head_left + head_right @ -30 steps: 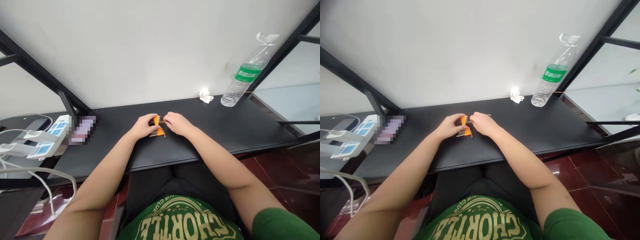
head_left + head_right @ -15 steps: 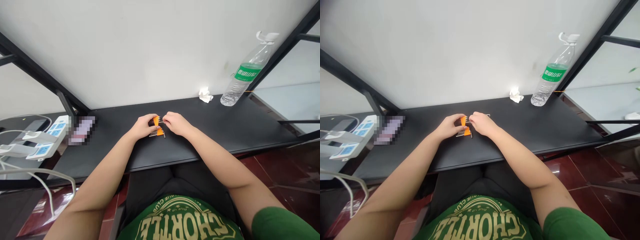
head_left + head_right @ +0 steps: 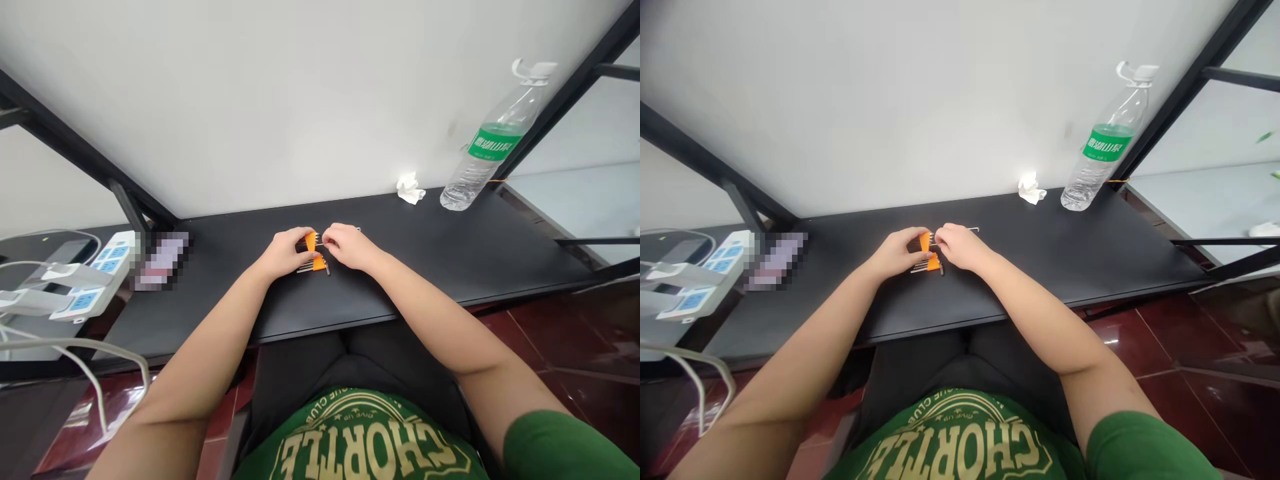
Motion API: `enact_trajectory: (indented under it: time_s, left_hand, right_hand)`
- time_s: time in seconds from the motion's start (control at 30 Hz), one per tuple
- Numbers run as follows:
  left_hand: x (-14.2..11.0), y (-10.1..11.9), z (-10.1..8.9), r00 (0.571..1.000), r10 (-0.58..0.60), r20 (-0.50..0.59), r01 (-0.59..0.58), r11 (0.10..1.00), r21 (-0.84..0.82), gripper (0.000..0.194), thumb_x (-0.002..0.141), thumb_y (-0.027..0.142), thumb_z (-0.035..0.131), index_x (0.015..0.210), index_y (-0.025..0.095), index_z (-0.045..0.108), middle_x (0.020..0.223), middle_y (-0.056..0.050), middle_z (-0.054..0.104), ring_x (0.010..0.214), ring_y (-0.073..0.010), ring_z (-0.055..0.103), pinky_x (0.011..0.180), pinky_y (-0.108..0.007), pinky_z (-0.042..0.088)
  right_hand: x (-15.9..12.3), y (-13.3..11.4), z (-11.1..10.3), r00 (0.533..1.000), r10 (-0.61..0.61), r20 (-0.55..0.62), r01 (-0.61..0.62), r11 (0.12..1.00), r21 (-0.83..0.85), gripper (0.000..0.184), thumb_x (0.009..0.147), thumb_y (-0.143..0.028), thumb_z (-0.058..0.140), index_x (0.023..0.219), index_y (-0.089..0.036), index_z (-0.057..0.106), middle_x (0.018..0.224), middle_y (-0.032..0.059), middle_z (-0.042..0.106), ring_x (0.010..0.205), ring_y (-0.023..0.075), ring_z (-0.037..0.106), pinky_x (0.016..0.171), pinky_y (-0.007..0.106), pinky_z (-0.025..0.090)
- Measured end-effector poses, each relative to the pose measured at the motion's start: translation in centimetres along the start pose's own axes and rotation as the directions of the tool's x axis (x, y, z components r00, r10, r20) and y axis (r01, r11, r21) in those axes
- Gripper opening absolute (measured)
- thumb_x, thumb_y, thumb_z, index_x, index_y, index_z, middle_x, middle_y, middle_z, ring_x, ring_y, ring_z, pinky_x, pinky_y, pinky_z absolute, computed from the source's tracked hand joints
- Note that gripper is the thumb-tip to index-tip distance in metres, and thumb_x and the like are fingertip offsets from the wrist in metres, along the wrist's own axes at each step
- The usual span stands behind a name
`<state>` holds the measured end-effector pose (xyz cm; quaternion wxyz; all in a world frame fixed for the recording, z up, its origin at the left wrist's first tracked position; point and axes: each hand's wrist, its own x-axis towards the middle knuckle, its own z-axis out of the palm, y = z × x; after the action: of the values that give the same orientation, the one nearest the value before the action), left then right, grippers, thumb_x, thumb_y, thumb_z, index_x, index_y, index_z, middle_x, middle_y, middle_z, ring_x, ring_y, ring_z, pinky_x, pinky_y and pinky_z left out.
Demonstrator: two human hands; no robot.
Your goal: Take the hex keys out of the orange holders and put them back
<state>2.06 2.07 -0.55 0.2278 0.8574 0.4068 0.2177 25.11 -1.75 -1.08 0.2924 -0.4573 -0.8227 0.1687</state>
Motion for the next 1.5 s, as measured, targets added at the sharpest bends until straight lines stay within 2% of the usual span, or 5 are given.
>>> enact_trajectory:
  time_s: [0.37,0.83,1.1,1.33,1.5]
  left_hand:
    - [0.0,0.9,0.2,0.998,0.051,-0.047,-0.053,0.998,-0.041,0.045,0.087,0.048,0.072,0.123,0.020,0.072,0.121,-0.007,0.077,0.108,-0.0268,0.071,0.100,-0.039,0.055]
    - [0.0,0.4,0.4,0.999,0.001,-0.044,-0.004,0.998,-0.062,0.053,0.084,0.050,0.077,0.127,0.020,0.071,0.121,-0.007,0.077,0.108,-0.0278,0.072,0.102,-0.042,0.057]
    - [-0.1,-0.5,0.3,0.996,-0.075,-0.039,0.073,0.996,-0.053,0.058,0.082,0.050,0.079,0.133,0.023,0.071,0.133,-0.007,0.076,0.121,-0.0307,0.071,0.111,-0.045,0.056]
    - [-0.2,-0.4,0.1,0.996,-0.082,-0.047,0.080,0.996,-0.048,0.060,0.081,0.051,0.079,0.133,0.023,0.071,0.136,-0.007,0.075,0.124,-0.0311,0.070,0.115,-0.045,0.054]
    - [-0.1,-0.2,0.0,0.996,-0.084,-0.036,0.082,0.995,-0.053,0.057,0.081,0.051,0.080,0.130,0.024,0.071,0.131,-0.007,0.076,0.119,-0.0306,0.071,0.112,-0.045,0.055]
  right_hand:
    - [0.3,-0.5,1.3,0.989,0.069,-0.129,-0.033,0.964,0.265,0.011,0.090,-0.011,0.061,0.092,-0.021,0.057,0.096,0.0019,0.060,0.082,0.0170,0.059,0.077,0.030,0.046]
    - [0.2,0.7,-0.3,0.992,0.125,-0.013,-0.125,0.990,-0.066,0.004,0.096,-0.022,0.069,0.093,-0.020,0.070,0.098,0.0044,0.069,0.087,0.0189,0.061,0.076,0.030,0.042]
    - [0.0,5.2,-4.0,0.896,0.441,-0.054,-0.436,0.850,-0.295,0.024,0.098,-0.021,0.066,0.115,-0.021,0.083,0.120,0.0117,0.070,0.103,0.0244,0.066,0.085,0.033,0.048]
    - [0.2,4.6,-3.6,0.882,0.471,0.018,-0.432,0.823,-0.369,0.029,0.100,-0.016,0.059,0.110,-0.024,0.085,0.126,0.0111,0.070,0.108,0.0248,0.066,0.085,0.031,0.047]
    - [0.1,3.7,-3.4,0.899,0.437,0.025,-0.376,0.799,-0.469,0.016,0.092,-0.014,0.065,0.089,-0.019,0.080,0.112,0.0133,0.072,0.089,0.0229,0.065,0.073,0.032,0.045]
